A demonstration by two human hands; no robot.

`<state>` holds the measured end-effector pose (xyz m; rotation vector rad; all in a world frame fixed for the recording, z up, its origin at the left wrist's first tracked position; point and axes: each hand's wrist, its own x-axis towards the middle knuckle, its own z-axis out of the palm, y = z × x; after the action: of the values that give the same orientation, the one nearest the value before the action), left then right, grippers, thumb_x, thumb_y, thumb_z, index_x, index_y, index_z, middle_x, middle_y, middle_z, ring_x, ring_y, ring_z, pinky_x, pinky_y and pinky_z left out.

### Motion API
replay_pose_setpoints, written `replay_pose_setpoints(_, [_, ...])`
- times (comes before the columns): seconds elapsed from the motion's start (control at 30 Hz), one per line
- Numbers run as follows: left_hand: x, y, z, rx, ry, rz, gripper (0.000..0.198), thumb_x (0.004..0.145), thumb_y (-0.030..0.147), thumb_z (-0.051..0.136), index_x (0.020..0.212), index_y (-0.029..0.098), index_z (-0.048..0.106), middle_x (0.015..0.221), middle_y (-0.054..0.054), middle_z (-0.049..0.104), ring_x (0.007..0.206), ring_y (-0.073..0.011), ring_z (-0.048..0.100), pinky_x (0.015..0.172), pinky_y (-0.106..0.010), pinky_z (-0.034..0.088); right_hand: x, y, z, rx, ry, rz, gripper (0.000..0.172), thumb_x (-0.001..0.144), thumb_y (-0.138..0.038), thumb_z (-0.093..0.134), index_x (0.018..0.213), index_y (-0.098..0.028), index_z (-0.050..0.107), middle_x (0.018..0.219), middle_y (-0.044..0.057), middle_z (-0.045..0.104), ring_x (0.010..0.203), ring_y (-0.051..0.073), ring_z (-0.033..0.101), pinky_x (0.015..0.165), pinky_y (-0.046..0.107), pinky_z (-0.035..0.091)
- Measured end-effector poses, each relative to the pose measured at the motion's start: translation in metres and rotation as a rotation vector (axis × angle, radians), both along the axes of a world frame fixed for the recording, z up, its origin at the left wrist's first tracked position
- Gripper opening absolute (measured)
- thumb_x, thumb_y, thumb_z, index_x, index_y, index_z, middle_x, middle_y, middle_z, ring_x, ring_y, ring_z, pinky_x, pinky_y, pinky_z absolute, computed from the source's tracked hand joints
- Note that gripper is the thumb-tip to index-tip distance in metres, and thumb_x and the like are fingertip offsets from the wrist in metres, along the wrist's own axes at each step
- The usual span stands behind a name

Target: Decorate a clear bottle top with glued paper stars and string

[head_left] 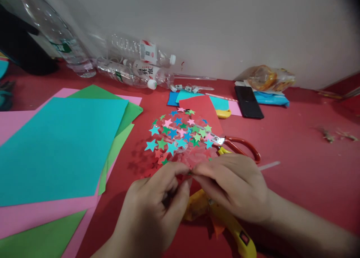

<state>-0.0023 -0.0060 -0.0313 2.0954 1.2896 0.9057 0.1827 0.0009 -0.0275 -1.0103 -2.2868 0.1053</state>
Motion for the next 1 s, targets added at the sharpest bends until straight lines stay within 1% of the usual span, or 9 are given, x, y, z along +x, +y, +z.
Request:
replay_pose_setpoints(0.2, [0.001, 0.000, 0.000, -0.093, -0.033, 0.018, 0.015, 0.084, 0.015, 0.047, 0.084, 0.021, 0.061, 0.040, 0.011, 0.049, 0.033, -0.0075, 0.047, 0.038, -0.017, 0.039, -0.003, -0.002, -0.002, -0.023, 0.048, -0.019, 0.016, 0.094, -0.016, 0.052, 0.083, -0.017, 0.064, 0.074, 0.004, 0.072, 0.063, 0.014, 0.064, 0.057, 0.025, 0.044])
replay_pose_setpoints(0.33, [-0.002, 0.002, 0.004, -0.211, -0.065, 0.073, 0.012, 0.083, 0.021, 0.051, 0.080, 0.022, 0.063, 0.041, 0.009, 0.048, 0.035, -0.0085, 0.047, 0.038, -0.018, 0.037, 0.003, -0.002, 0.002, -0.073, 0.064, -0.039, 0.008, 0.093, -0.022, 0.054, 0.094, -0.019, 0.062, 0.069, -0.001, 0.069, 0.056, 0.011, 0.058, 0.055, 0.024, 0.041])
replay_pose_setpoints(0.4, [-0.002, 0.003, 0.008, -0.298, -0.089, 0.108, 0.011, 0.081, 0.027, 0.054, 0.076, 0.022, 0.063, 0.039, 0.009, 0.045, 0.034, -0.0087, 0.044, 0.036, -0.018, 0.035, 0.007, -0.002, 0.009, -0.079, 0.073, -0.093, 0.007, 0.093, -0.022, 0.055, 0.095, -0.020, 0.061, 0.067, -0.003, 0.067, 0.051, 0.009, 0.054, 0.053, 0.024, 0.040])
replay_pose_setpoints(0.47, [-0.001, 0.005, 0.013, -0.396, -0.147, 0.156, 0.012, 0.080, 0.032, 0.058, 0.075, 0.022, 0.064, 0.038, 0.009, 0.044, 0.033, -0.0083, 0.041, 0.034, -0.018, 0.031, 0.010, -0.002, 0.016, -0.068, 0.085, -0.187, 0.007, 0.092, -0.021, 0.055, 0.093, -0.022, 0.062, 0.066, -0.005, 0.066, 0.048, 0.008, 0.052, 0.050, 0.023, 0.039])
replay_pose_setpoints(0.53, [0.002, 0.005, 0.017, -0.475, -0.218, 0.214, 0.012, 0.079, 0.034, 0.059, 0.076, 0.023, 0.065, 0.036, 0.010, 0.043, 0.032, -0.0076, 0.038, 0.033, -0.018, 0.029, 0.012, -0.002, 0.023, -0.044, 0.100, -0.268, 0.008, 0.093, -0.021, 0.054, 0.091, -0.023, 0.062, 0.063, -0.005, 0.065, 0.046, 0.008, 0.051, 0.048, 0.023, 0.039])
replay_pose_setpoints(0.6, [0.004, 0.004, 0.020, -0.502, -0.269, 0.270, 0.011, 0.078, 0.032, 0.061, 0.075, 0.023, 0.065, 0.034, 0.010, 0.042, 0.030, -0.0069, 0.037, 0.033, -0.018, 0.027, 0.015, -0.001, 0.026, -0.014, 0.101, -0.316, 0.009, 0.093, -0.022, 0.054, 0.091, -0.024, 0.062, 0.060, -0.005, 0.063, 0.045, 0.009, 0.052, 0.048, 0.024, 0.039])
replay_pose_setpoints(0.73, [0.007, 0.005, 0.021, -0.493, -0.306, 0.344, 0.010, 0.074, 0.033, 0.066, 0.074, 0.024, 0.069, 0.032, 0.011, 0.039, 0.028, -0.0060, 0.033, 0.031, -0.018, 0.023, 0.020, 0.004, 0.028, 0.045, 0.092, -0.335, 0.008, 0.091, -0.021, 0.055, 0.089, -0.025, 0.062, 0.056, -0.006, 0.061, 0.043, 0.009, 0.050, 0.046, 0.024, 0.037])
replay_pose_setpoints(0.9, [0.006, 0.008, 0.022, -0.611, -0.371, 0.417, 0.012, 0.069, 0.030, 0.069, 0.077, 0.021, 0.072, 0.033, 0.012, 0.038, 0.031, -0.0029, 0.031, 0.034, -0.015, 0.020, 0.023, 0.007, 0.027, 0.029, 0.083, -0.339, 0.008, 0.090, -0.021, 0.056, 0.084, -0.024, 0.061, 0.056, -0.007, 0.061, 0.042, 0.007, 0.048, 0.044, 0.022, 0.034])
replay_pose_setpoints(1.0, [0.003, 0.011, 0.021, -0.652, -0.359, 0.391, 0.018, 0.067, 0.033, 0.070, 0.079, 0.020, 0.072, 0.033, 0.011, 0.041, 0.031, -0.0034, 0.032, 0.033, -0.015, 0.019, 0.024, 0.008, 0.025, 0.009, 0.095, -0.316, 0.006, 0.090, -0.021, 0.057, 0.087, -0.023, 0.062, 0.057, -0.007, 0.062, 0.043, 0.007, 0.047, 0.045, 0.021, 0.034])
